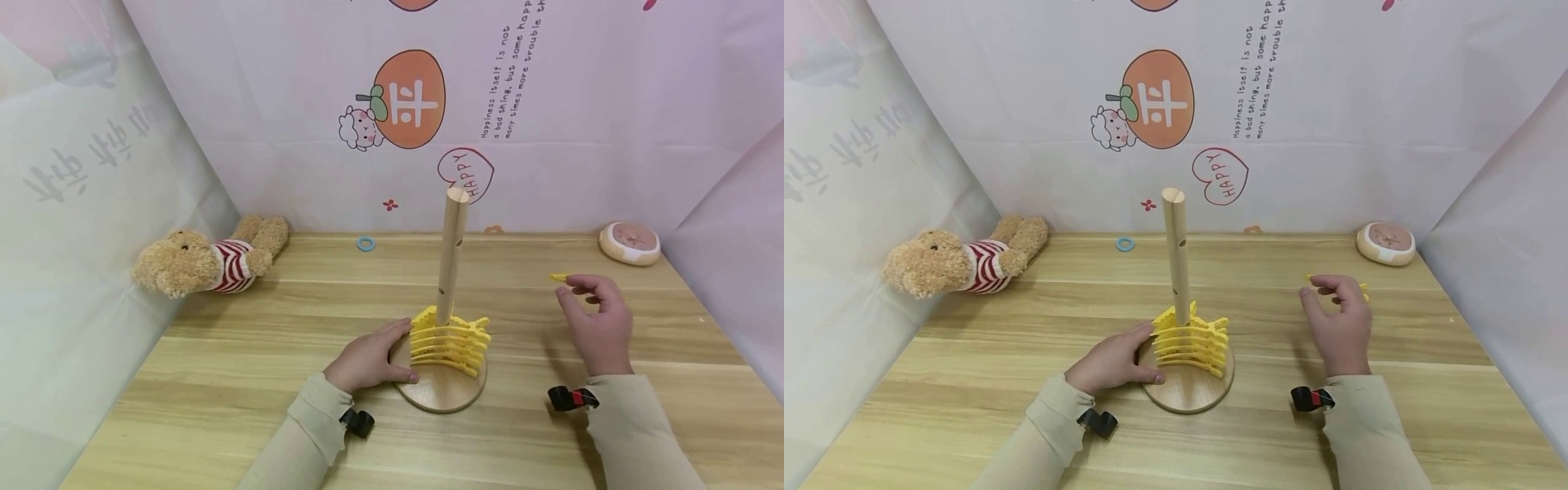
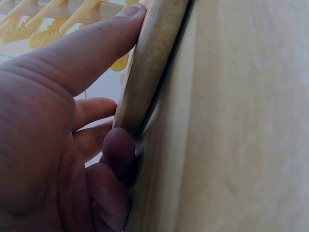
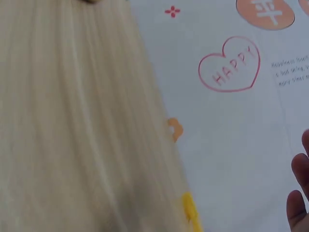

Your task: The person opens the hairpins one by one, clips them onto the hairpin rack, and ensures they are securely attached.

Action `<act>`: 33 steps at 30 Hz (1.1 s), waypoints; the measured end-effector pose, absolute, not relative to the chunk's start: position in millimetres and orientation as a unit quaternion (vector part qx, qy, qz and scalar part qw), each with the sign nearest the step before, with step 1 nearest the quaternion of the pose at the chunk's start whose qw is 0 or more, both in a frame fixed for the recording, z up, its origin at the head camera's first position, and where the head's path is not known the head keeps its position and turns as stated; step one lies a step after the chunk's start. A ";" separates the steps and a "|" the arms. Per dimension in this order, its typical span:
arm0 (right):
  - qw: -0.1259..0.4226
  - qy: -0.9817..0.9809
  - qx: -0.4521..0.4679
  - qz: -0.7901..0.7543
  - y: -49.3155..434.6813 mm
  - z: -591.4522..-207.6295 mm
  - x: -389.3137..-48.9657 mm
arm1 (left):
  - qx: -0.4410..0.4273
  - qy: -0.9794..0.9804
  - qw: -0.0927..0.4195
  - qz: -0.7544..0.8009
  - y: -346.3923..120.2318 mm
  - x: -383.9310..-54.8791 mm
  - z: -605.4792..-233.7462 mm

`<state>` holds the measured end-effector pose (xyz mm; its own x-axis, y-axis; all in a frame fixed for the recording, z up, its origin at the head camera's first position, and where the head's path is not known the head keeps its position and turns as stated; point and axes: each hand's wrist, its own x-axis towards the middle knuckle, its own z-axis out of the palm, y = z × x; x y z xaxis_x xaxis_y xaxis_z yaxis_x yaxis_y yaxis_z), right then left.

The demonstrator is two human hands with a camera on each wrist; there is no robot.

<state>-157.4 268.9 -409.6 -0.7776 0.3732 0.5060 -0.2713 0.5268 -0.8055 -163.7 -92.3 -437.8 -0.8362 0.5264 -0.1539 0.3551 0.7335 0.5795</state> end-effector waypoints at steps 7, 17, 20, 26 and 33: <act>0.269 -0.837 -0.078 0.471 291.2 -428.7 -161.0 | 0.238 0.917 0.159 0.277 -92.7 -163.3 -439.6; 0.168 -0.842 -0.152 0.489 342.4 -455.1 -163.7 | 0.240 0.918 0.153 0.276 -92.6 -164.9 -439.7; 0.141 -0.847 -0.166 0.485 354.9 -457.2 -164.6 | 0.235 0.918 0.154 0.279 -94.9 -164.5 -439.3; 0.105 -0.850 -0.187 0.482 362.9 -451.3 -170.5 | 0.237 0.916 0.150 0.287 -96.1 -165.3 -437.5; 0.101 -0.881 -0.193 0.420 374.8 -455.4 -185.2 | 0.245 0.914 0.149 0.287 -95.6 -166.0 -437.9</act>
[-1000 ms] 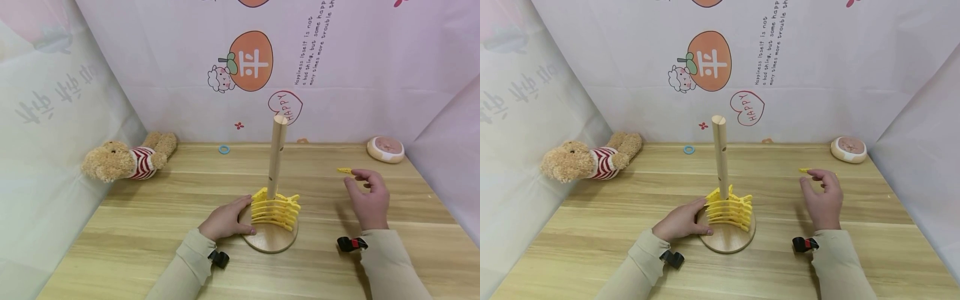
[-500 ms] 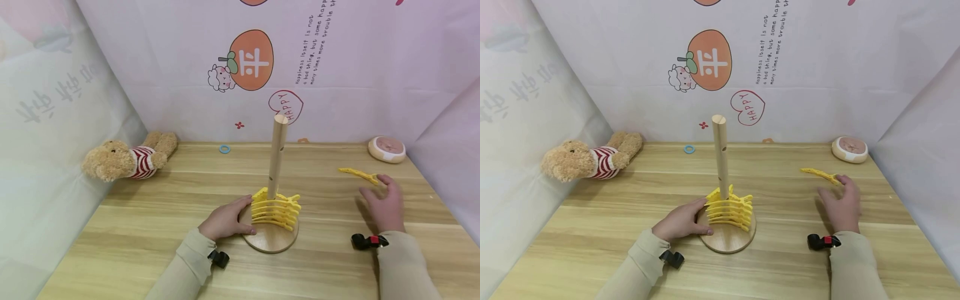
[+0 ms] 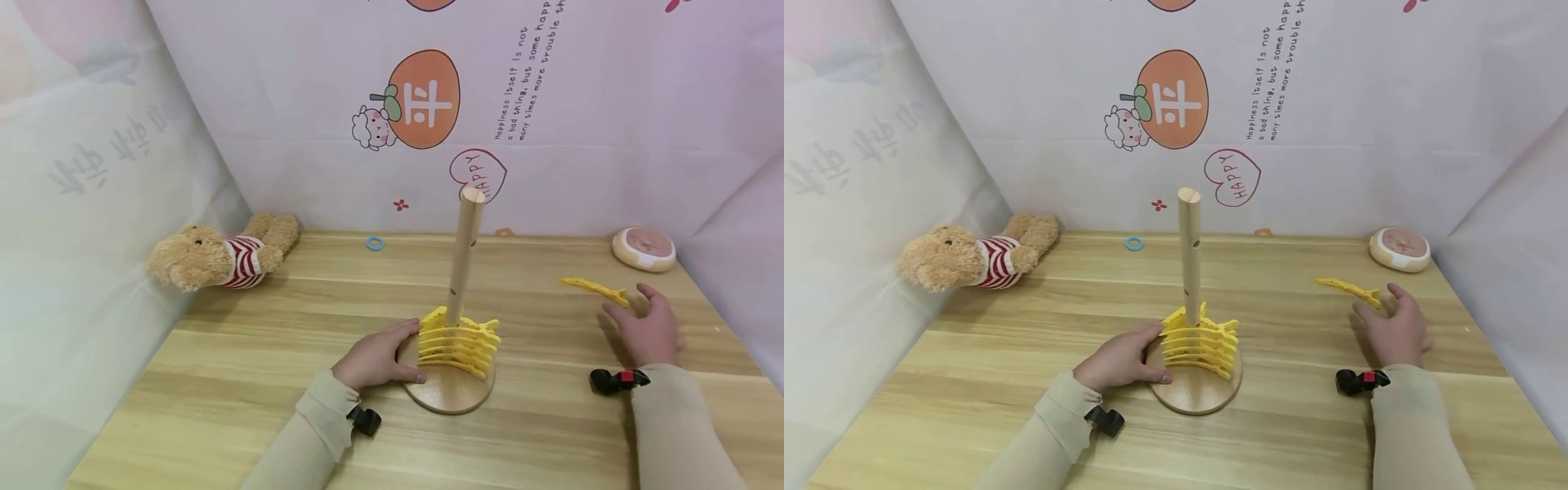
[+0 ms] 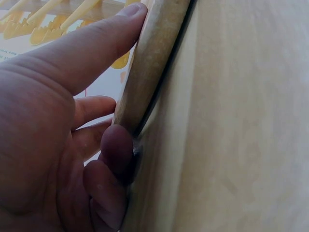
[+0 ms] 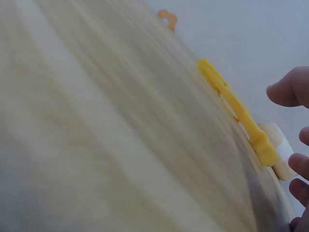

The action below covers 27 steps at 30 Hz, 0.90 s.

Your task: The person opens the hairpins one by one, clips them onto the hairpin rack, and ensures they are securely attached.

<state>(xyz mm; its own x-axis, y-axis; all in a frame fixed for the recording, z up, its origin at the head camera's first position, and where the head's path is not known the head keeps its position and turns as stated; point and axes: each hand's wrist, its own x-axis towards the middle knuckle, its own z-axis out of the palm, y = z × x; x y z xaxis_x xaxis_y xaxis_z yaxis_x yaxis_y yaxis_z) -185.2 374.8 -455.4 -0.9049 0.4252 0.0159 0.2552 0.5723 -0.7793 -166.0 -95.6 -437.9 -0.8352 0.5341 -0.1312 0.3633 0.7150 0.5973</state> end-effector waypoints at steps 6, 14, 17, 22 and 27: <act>0.076 -0.901 -0.163 0.395 388.8 -459.7 -193.0 | 0.248 0.913 0.146 0.288 -92.7 -167.0 -439.0; 0.082 -0.916 -0.147 0.364 386.3 -457.7 -191.5 | 0.246 0.915 0.150 0.284 -91.0 -166.4 -437.4; 0.083 -0.921 -0.141 0.353 384.5 -456.9 -194.8 | 0.241 0.916 0.149 0.284 -91.9 -166.1 -435.8; 0.080 -0.930 -0.127 0.336 384.0 -458.5 -196.5 | 0.238 0.915 0.146 0.291 -93.6 -165.7 -436.0; 0.100 -0.913 -0.147 0.368 378.7 -460.6 -188.4 | 0.235 0.914 0.148 0.295 -95.6 -165.3 -437.5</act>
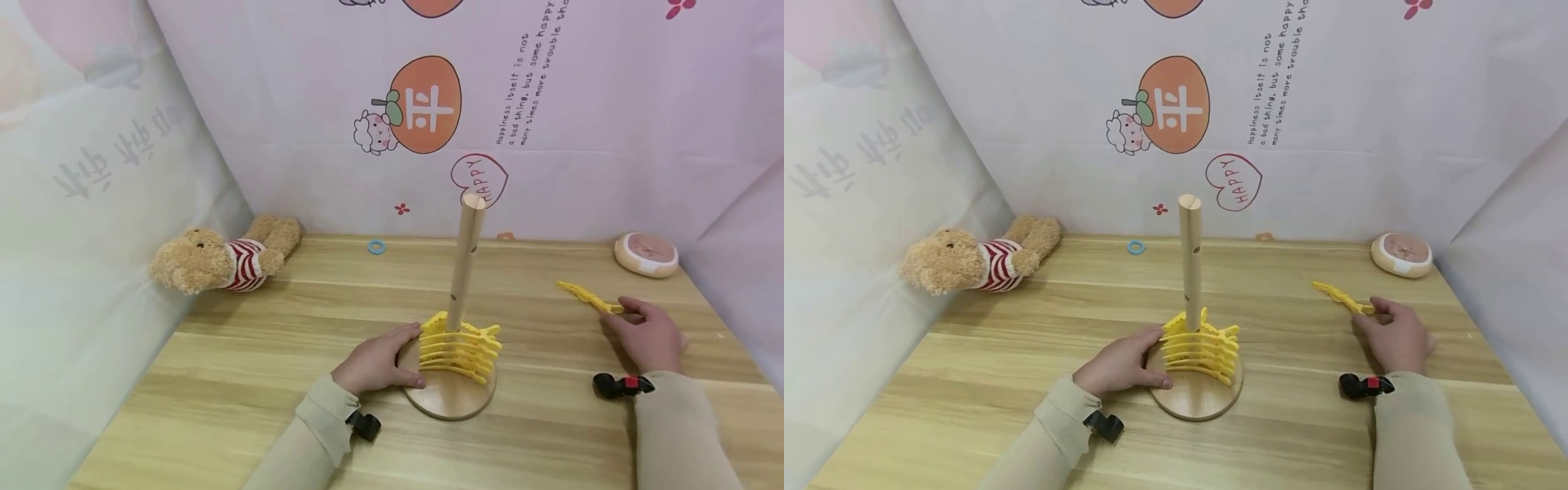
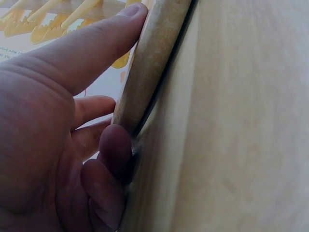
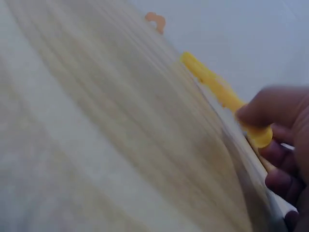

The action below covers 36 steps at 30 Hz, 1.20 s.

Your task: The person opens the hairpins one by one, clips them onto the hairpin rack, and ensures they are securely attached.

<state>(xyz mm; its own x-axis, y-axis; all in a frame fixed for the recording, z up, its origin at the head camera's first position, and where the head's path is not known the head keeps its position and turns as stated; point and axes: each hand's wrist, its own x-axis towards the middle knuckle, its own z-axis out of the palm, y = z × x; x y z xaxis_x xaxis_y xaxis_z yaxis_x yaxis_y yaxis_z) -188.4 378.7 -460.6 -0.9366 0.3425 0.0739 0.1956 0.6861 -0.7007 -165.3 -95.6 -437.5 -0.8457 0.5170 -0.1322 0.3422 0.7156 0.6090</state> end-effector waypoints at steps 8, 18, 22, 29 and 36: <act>0.196 -0.710 -0.290 0.611 366.0 -445.5 -179.2 | 0.233 0.913 0.146 0.300 -96.0 -165.4 -440.7; 0.279 -0.676 -0.262 0.630 349.3 -408.1 -172.9 | 0.231 0.913 0.148 0.301 -96.2 -163.1 -439.9; 0.315 -0.647 -0.202 0.665 333.2 -384.9 -165.4 | 0.234 0.914 0.147 0.296 -94.9 -163.2 -437.5; 0.369 -0.612 -0.007 0.699 307.4 -356.3 -158.1 | 0.235 0.914 0.147 0.297 -94.9 -164.2 -439.3; 0.353 -0.611 0.046 0.708 287.6 -334.6 -143.3 | 0.232 0.914 0.149 0.296 -95.0 -164.7 -439.9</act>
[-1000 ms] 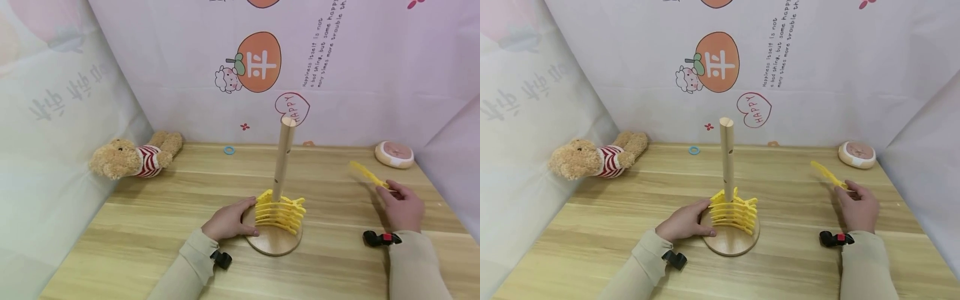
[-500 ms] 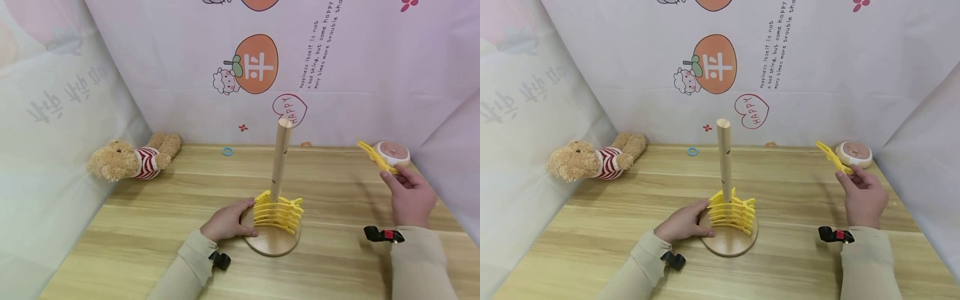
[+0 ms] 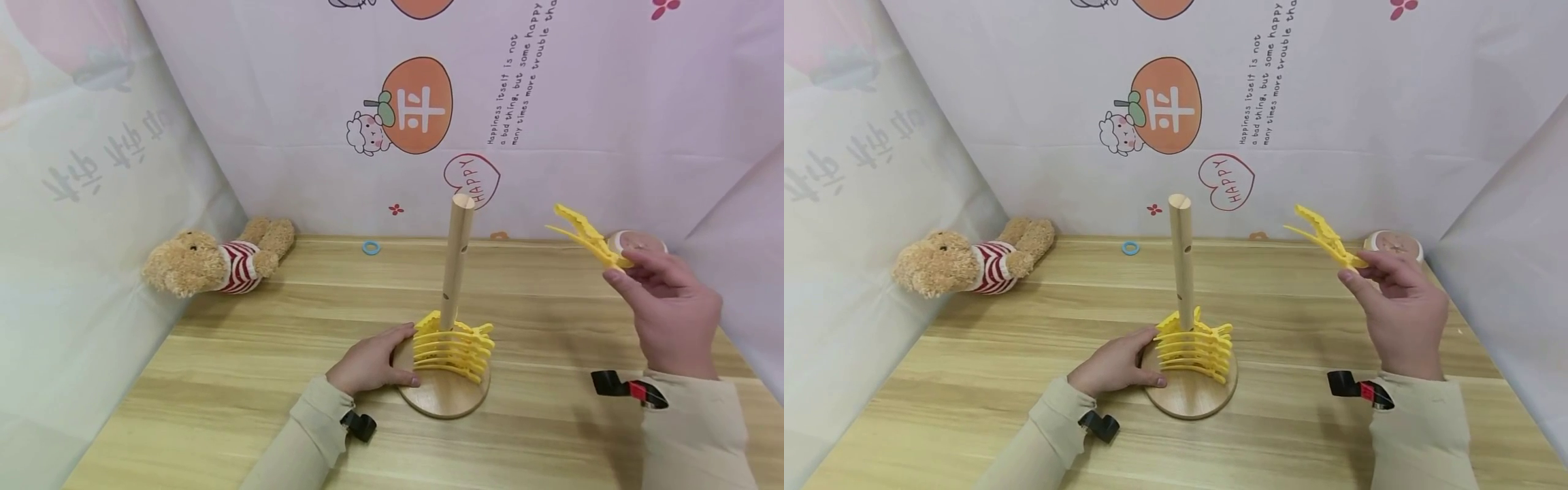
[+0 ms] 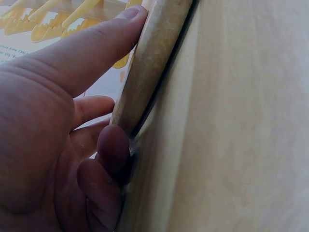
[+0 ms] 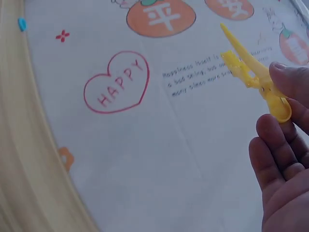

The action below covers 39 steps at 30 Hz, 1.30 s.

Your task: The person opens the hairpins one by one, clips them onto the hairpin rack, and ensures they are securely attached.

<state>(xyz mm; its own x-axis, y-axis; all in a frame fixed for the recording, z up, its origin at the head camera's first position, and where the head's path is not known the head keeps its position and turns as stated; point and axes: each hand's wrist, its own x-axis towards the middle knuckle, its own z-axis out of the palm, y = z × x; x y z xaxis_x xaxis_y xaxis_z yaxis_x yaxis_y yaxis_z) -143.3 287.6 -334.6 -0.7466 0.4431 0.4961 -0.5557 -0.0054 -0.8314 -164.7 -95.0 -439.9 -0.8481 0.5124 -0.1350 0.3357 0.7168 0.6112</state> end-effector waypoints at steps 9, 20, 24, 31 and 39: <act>0.313 -0.605 0.132 0.720 270.8 -324.5 -133.2 | 0.234 0.912 0.149 0.301 -94.8 -164.6 -439.6; 0.283 -0.609 0.188 0.717 254.0 -322.6 -128.7 | 0.237 0.912 0.148 0.299 -95.1 -165.1 -439.7; 0.267 -0.608 0.223 0.713 250.6 -323.5 -128.2 | 0.236 0.912 0.148 0.300 -95.0 -164.9 -439.5; 0.252 -0.652 0.237 0.674 244.3 -320.1 -120.5 | 0.233 0.913 0.149 0.299 -94.6 -164.2 -438.7; 0.227 -0.639 0.281 0.679 237.9 -319.0 -117.1 | 0.232 0.914 0.149 0.297 -94.4 -165.0 -439.3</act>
<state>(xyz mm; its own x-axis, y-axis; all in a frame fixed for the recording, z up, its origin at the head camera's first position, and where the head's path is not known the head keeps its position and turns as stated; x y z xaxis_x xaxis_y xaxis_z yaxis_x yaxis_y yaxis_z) -117.1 237.9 -319.0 -0.7387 -0.0506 0.6721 -0.6679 -0.0795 -0.7400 -165.0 -94.4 -439.3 -0.8477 0.5134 -0.1337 0.3367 0.7154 0.6123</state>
